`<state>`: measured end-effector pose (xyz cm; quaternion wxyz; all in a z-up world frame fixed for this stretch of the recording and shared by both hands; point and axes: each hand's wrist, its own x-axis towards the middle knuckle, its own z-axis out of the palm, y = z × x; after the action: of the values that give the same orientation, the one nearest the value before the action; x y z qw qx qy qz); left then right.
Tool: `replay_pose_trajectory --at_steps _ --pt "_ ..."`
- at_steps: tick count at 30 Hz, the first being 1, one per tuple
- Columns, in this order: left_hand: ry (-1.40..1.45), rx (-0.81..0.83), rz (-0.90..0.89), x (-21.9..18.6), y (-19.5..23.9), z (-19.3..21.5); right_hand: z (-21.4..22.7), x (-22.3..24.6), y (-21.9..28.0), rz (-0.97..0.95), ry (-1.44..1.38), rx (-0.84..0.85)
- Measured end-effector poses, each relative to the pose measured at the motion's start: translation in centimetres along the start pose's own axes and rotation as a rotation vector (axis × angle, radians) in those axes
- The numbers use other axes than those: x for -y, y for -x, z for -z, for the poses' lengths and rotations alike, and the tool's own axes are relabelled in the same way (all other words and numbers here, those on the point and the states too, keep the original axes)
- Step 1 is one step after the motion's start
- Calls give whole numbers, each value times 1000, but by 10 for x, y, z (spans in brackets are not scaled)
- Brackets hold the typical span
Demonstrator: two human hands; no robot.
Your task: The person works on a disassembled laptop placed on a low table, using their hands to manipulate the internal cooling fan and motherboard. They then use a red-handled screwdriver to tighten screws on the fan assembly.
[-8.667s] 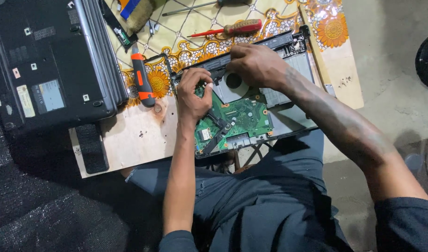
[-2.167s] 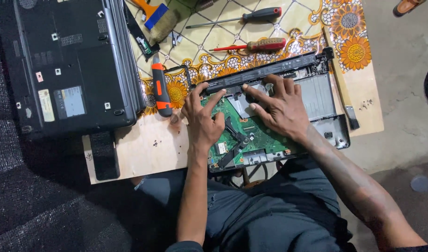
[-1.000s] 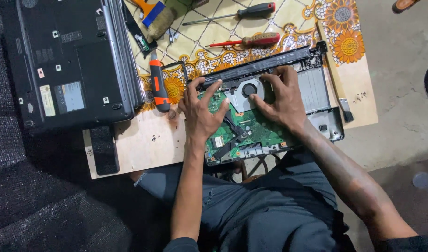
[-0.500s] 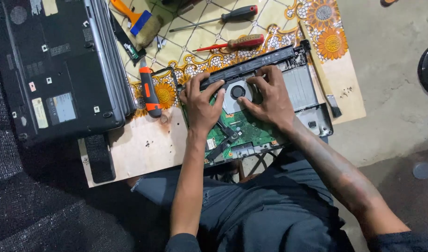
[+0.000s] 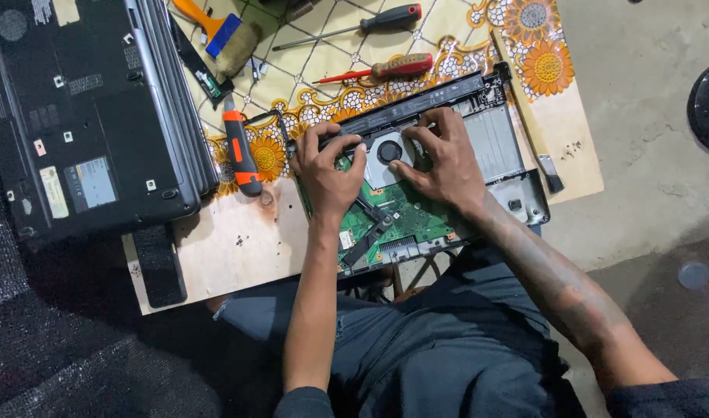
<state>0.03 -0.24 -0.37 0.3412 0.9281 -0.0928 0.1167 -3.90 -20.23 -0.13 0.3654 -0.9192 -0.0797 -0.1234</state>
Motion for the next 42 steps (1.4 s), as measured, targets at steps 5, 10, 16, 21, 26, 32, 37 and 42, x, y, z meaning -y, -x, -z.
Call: replay_pose_trajectory --at_steps 5,10,16,21,26,32,37,42 --pt "2 -6 -52 0 -1 2 1 0 -1 7 -21 13" --pt "-39 31 -129 -3 2 1 -1 -2 0 -6 -47 2" --pt "-51 30 -132 -2 3 -3 -1 -3 -1 -23 -68 -5" --pt "-66 120 -121 -10 -2 4 -1 -3 0 -25 -79 -13" --pt "-166 231 -132 -14 -10 -2 -3 -6 -1 -6 -100 -23" --pt "-60 223 -103 -15 -6 2 5 0 -3 -6 -146 -35" --pt "-79 198 -83 -17 -3 0 6 0 -2 -21 -166 -40" --pt "-114 179 -98 -19 -1 0 2 -6 0 -30 -186 -23"
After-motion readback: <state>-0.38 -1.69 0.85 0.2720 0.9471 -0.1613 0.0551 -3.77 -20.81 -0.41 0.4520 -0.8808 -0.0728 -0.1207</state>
